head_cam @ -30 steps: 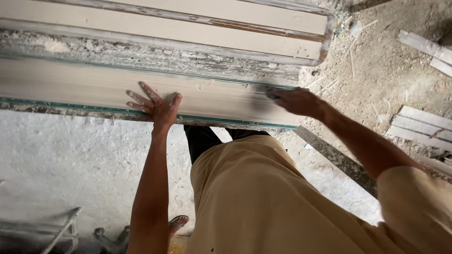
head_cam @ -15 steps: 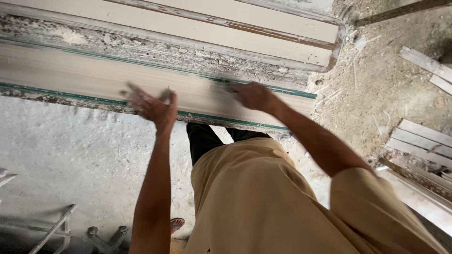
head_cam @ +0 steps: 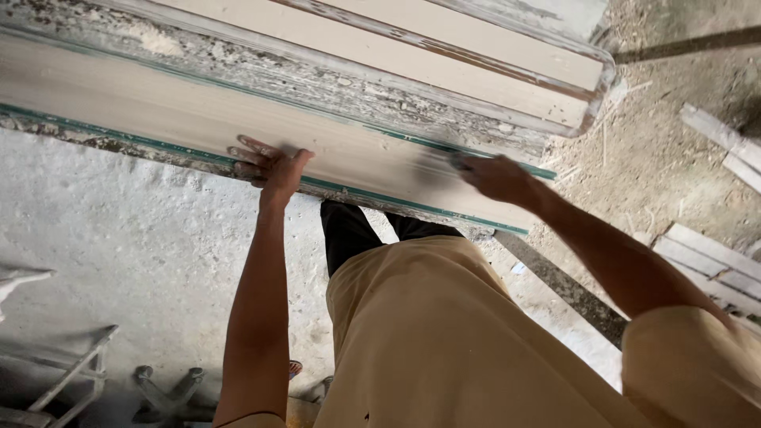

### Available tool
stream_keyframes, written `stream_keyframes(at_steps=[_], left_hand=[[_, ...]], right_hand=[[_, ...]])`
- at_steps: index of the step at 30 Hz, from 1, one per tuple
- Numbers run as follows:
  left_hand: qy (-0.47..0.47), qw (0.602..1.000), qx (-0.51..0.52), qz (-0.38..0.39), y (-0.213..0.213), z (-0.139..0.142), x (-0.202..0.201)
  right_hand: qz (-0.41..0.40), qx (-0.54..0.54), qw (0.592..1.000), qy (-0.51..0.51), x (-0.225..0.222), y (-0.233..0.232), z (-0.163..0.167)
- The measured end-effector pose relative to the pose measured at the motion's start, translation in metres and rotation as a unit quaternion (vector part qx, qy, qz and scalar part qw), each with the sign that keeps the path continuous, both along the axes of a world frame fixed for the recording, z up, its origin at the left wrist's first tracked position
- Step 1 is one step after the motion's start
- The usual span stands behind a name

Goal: The person smooths long white plaster cornice moldings laid on a workbench, running a sponge along their grooved faces and edges. They work along each strip section by section, steadying the molding with the other hand, and continue over several moldings on the bench.

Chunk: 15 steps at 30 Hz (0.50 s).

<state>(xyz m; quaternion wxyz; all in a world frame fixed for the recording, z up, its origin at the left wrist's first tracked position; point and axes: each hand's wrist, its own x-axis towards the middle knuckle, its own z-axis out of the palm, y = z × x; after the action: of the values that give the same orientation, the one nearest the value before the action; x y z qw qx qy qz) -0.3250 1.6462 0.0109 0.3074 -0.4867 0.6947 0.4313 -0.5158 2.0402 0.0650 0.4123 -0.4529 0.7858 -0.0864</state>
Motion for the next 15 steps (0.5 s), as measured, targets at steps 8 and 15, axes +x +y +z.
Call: stream_keyframes(at_steps=[8, 15], left_hand=[[0.143, 0.983, -0.080, 0.085, -0.007, 0.025, -0.012], [0.068, 0.994, 0.078, -0.048, -0.021, 0.023, -0.012]], right_hand=[[0.106, -0.188, 0.974, 0.075, 0.022, -0.309, -0.014], [0.152, -0.074, 0.985, 0.043, 0.017, -0.340, 0.001]])
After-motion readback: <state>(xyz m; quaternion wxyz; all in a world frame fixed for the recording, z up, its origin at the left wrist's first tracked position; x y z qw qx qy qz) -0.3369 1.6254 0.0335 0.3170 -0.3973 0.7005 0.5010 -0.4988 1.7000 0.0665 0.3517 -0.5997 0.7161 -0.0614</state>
